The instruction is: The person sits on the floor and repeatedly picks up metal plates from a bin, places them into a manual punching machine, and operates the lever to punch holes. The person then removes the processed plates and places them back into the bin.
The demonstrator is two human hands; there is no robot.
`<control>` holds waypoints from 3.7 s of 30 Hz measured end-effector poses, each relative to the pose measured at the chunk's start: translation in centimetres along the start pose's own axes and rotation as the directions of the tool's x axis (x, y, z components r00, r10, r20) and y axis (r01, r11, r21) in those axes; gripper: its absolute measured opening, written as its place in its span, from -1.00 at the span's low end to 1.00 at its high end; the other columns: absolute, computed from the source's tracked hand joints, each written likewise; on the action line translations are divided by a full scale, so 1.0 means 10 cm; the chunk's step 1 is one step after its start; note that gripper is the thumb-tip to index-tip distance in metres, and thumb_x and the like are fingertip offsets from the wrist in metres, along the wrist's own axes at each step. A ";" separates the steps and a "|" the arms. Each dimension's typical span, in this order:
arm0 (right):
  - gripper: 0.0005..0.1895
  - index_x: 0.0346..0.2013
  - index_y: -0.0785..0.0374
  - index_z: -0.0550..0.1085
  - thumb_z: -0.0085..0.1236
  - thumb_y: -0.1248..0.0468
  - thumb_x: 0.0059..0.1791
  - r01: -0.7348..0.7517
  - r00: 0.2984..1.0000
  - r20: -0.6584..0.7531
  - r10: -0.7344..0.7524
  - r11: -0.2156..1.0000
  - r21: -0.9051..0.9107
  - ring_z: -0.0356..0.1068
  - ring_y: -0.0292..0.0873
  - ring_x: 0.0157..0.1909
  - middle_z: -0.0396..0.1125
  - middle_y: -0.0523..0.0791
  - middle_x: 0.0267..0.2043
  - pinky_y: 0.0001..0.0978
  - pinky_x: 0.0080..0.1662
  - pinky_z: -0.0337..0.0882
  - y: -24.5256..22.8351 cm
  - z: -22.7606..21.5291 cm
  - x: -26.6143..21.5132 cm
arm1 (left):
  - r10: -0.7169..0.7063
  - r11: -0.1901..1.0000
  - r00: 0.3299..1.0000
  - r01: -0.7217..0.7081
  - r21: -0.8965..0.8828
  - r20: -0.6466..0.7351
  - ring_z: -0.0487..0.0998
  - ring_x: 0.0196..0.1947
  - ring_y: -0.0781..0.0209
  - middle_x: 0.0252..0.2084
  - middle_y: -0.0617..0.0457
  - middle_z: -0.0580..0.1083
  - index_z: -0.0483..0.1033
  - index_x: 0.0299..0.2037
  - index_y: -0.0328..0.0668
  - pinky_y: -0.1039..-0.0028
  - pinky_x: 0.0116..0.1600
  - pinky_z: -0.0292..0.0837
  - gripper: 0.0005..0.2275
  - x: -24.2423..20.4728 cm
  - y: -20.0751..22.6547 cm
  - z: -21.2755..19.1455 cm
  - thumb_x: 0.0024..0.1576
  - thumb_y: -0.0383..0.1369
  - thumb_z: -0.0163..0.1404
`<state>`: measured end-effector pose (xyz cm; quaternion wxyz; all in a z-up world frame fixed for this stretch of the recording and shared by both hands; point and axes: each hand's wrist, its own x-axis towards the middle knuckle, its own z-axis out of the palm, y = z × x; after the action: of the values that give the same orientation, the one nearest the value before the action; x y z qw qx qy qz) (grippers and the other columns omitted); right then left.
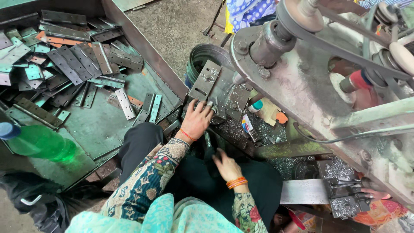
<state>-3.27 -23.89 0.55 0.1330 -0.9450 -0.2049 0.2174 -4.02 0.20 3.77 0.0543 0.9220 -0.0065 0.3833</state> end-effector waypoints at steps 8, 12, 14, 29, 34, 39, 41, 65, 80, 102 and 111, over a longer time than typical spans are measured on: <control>-0.53 0.21 0.14 0.40 0.18 0.24 -0.01 0.238 0.942 -0.335 0.009 0.689 0.685 0.49 -0.27 -0.30 0.47 -0.18 -0.20 -0.42 -0.33 0.45 0.05 -0.36 0.63 | -0.670 0.442 0.713 0.609 -0.659 0.209 0.56 -0.14 0.03 -0.22 -0.01 0.54 0.62 -0.09 -0.30 0.30 -0.01 0.43 -0.74 -0.07 0.07 0.15 0.02 -0.43 0.23; -0.73 0.02 0.30 0.51 0.20 0.34 0.03 0.374 0.907 -0.420 0.024 0.408 0.833 0.48 -0.28 -0.26 0.47 -0.19 -0.21 -0.47 -0.33 0.44 0.07 -0.49 0.82 | -0.490 -0.308 0.743 0.340 -0.888 0.455 0.61 -0.11 0.15 -0.12 0.06 0.64 0.62 0.02 -0.36 0.49 0.03 0.52 -0.70 0.01 -0.05 0.70 0.09 -0.41 0.21; -0.80 -0.05 0.31 0.50 0.24 0.37 0.04 0.467 0.844 -0.530 0.078 0.378 0.800 0.46 -0.27 -0.27 0.47 -0.16 -0.23 -0.42 -0.31 0.44 0.07 -0.56 0.83 | -0.385 -0.376 0.783 0.350 -0.858 0.488 0.58 -0.03 0.11 -0.03 0.01 0.62 0.61 0.08 -0.32 0.43 0.10 0.47 -0.62 0.15 -0.17 0.86 0.04 -0.39 0.23; -0.56 0.09 0.33 0.46 0.18 0.47 -0.10 0.576 0.635 -0.611 -0.473 0.817 -0.034 0.40 0.21 0.06 0.36 0.09 0.06 -0.04 0.06 0.44 -0.63 -0.33 0.88 | -0.232 0.966 0.896 0.257 -0.018 0.379 0.11 0.42 -0.21 0.30 -0.05 0.34 0.55 0.05 -0.20 -0.37 0.34 -0.07 -0.58 0.01 0.06 0.41 0.08 -0.10 0.10; -0.47 0.20 0.22 0.39 0.17 0.16 -0.05 0.267 0.918 -0.301 -0.257 0.964 -0.006 0.46 0.20 0.03 0.44 0.07 0.03 -0.03 -0.03 0.45 -0.46 -0.30 0.27 | -0.185 0.979 0.862 0.201 0.017 0.471 0.06 0.47 -0.18 0.30 0.04 0.37 0.61 0.00 -0.15 -0.42 0.39 -0.16 -0.68 0.15 -0.03 0.62 0.20 -0.15 -0.03; -0.18 0.43 0.16 0.09 0.02 -0.16 0.01 -0.080 0.992 0.080 0.102 0.968 -0.236 0.49 0.22 -0.05 0.48 0.15 -0.08 0.06 -0.01 0.47 -0.08 0.31 -0.07 | -0.166 0.984 0.884 0.178 0.014 0.436 0.08 0.46 -0.17 0.25 0.06 0.41 0.63 -0.04 -0.12 -0.42 0.38 -0.17 -0.72 0.25 -0.10 0.75 0.17 -0.21 -0.04; -0.15 0.45 0.17 0.02 -0.02 -0.20 0.03 -0.117 0.984 0.111 0.141 0.973 -0.200 0.49 0.24 -0.05 0.49 0.17 -0.10 0.08 0.00 0.46 0.12 0.66 -0.01 | -0.176 0.979 0.886 0.202 -0.014 0.429 0.10 0.46 -0.17 0.23 0.06 0.42 0.63 -0.03 -0.14 -0.41 0.40 -0.16 -0.71 0.25 -0.10 0.76 0.19 -0.22 -0.05; -0.22 0.39 0.28 0.05 -0.04 -0.15 0.07 0.013 0.994 0.105 0.001 0.992 -0.127 0.48 0.30 -0.07 0.48 0.24 -0.14 0.14 -0.06 0.47 0.52 0.77 0.16 | -0.257 0.965 0.895 0.256 0.054 0.365 0.15 0.42 -0.25 0.21 -0.01 0.45 0.66 -0.15 -0.18 -0.40 0.40 -0.11 -0.74 0.29 -0.01 0.89 0.22 -0.30 -0.12; -0.12 0.45 0.31 -0.08 -0.03 -0.12 0.04 -0.010 0.989 0.144 0.029 0.991 -0.131 0.47 0.31 -0.05 0.47 0.25 -0.14 0.12 -0.04 0.45 0.45 0.93 0.18 | -0.241 0.969 0.929 0.249 0.009 0.282 0.18 0.39 -0.23 0.15 0.01 0.48 0.67 -0.14 -0.17 -0.38 0.37 -0.05 -0.75 0.38 -0.12 1.15 0.18 -0.30 -0.09; -0.19 0.42 0.20 -0.04 -0.03 -0.13 0.05 -0.020 0.994 0.108 0.022 1.000 -0.016 0.46 0.35 -0.04 0.45 0.28 -0.13 0.16 -0.02 0.45 0.40 0.78 0.19 | -0.224 0.973 0.910 0.227 0.032 0.349 0.07 0.47 -0.22 0.18 0.05 0.47 0.63 -0.01 -0.15 -0.47 0.40 -0.20 -0.72 0.35 -0.10 1.28 0.24 -0.27 -0.12; -0.15 0.46 0.20 -0.14 -0.07 -0.14 0.07 -0.037 0.993 0.112 0.039 0.999 -0.018 0.45 0.35 -0.10 0.46 0.24 -0.16 0.17 -0.07 0.42 0.43 1.31 0.21 | -0.268 0.963 0.899 0.257 0.078 0.347 0.07 0.45 -0.20 0.31 0.06 0.39 0.61 0.01 -0.15 -0.44 0.39 -0.25 -0.67 0.66 -0.15 1.40 0.21 -0.22 -0.14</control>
<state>-6.24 -24.65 -13.10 0.1097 -0.9360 -0.1955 0.2713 10.61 0.39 -1.44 0.0895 0.9690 0.1140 0.2003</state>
